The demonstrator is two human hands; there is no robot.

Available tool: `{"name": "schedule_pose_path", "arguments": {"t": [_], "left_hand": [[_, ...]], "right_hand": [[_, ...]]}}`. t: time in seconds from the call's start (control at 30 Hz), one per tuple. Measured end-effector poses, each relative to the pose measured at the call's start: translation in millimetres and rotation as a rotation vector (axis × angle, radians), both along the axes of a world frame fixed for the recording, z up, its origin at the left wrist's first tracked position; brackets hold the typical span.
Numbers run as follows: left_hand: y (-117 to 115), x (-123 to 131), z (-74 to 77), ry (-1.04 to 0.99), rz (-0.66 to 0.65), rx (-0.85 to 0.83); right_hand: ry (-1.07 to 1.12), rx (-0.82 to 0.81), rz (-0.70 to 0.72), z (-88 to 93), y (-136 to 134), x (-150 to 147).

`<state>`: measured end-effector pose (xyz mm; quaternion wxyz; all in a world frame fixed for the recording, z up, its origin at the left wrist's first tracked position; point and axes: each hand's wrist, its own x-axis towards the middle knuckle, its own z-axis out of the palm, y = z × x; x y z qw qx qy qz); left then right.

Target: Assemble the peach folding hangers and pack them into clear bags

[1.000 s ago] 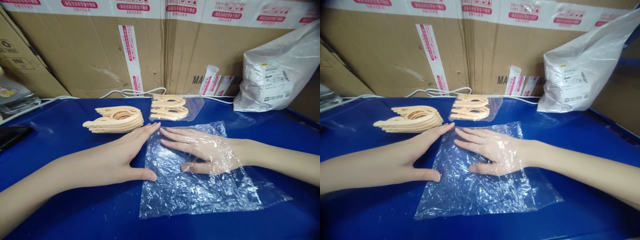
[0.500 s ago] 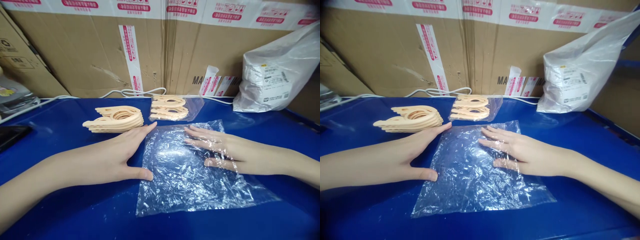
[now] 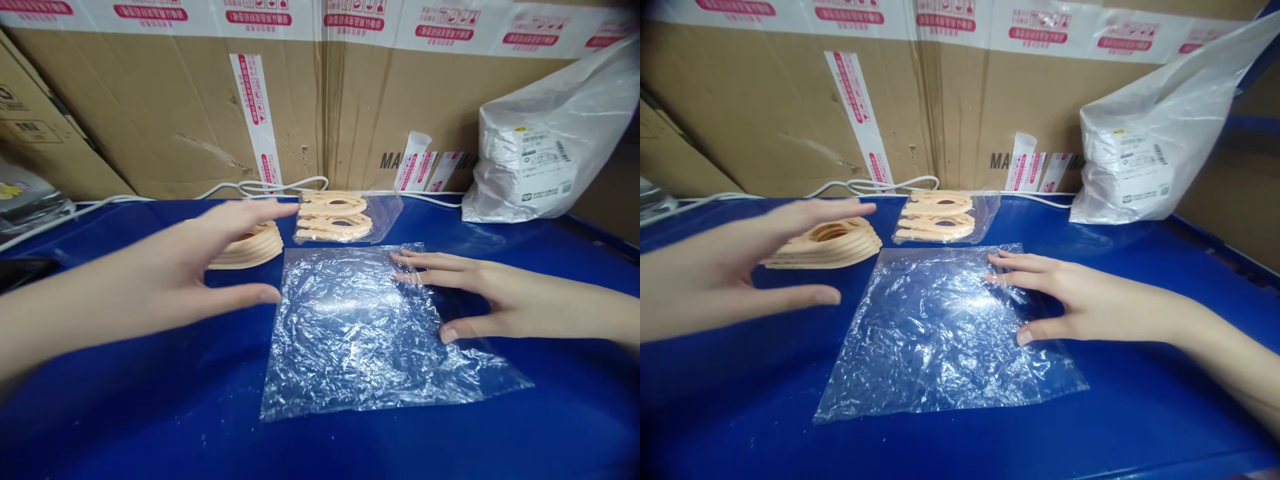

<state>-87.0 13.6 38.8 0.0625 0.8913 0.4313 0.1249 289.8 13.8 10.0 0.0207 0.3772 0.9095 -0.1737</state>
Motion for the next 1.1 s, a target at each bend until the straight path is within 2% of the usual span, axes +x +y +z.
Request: {"name": "schedule_pose_path", "arguments": {"t": [0.13,0.23,0.3,0.5,0.63,0.8,0.93,1.03,1.1], "left_hand": [[21,-26,11.3,0.154,0.102,-0.006],[33,-45,9.6,0.21,0.276,-0.093],[37,-51,7.6,0.193,0.34,-0.121],[39,-48,8.3,0.123,0.349,-0.183],[39,-47,8.4,0.05,0.323,-0.14],[31,-36,17.2,0.036,0.354,-0.141],[20,-15,18.2,-0.02,0.285,-0.057],[11,10,5.0,-0.186,0.058,0.141],[3,28,-8.5,-0.263,-0.064,0.196]], "right_hand": [[0.074,0.062,0.013,-2.5,0,0],[0.136,0.094,0.01,-2.1,1,1],[0.167,0.116,-0.001,-1.1,3,1],[0.207,0.261,-0.059,3.7,6,0],[0.216,0.326,-0.097,8.5,5,0],[0.245,0.408,-0.142,15.9,4,4],[0.371,0.394,-0.276,22.8,3,-5],[0.513,0.233,-0.365,27.0,-2,-25],[0.609,0.059,-0.374,27.8,-5,-40]]}}
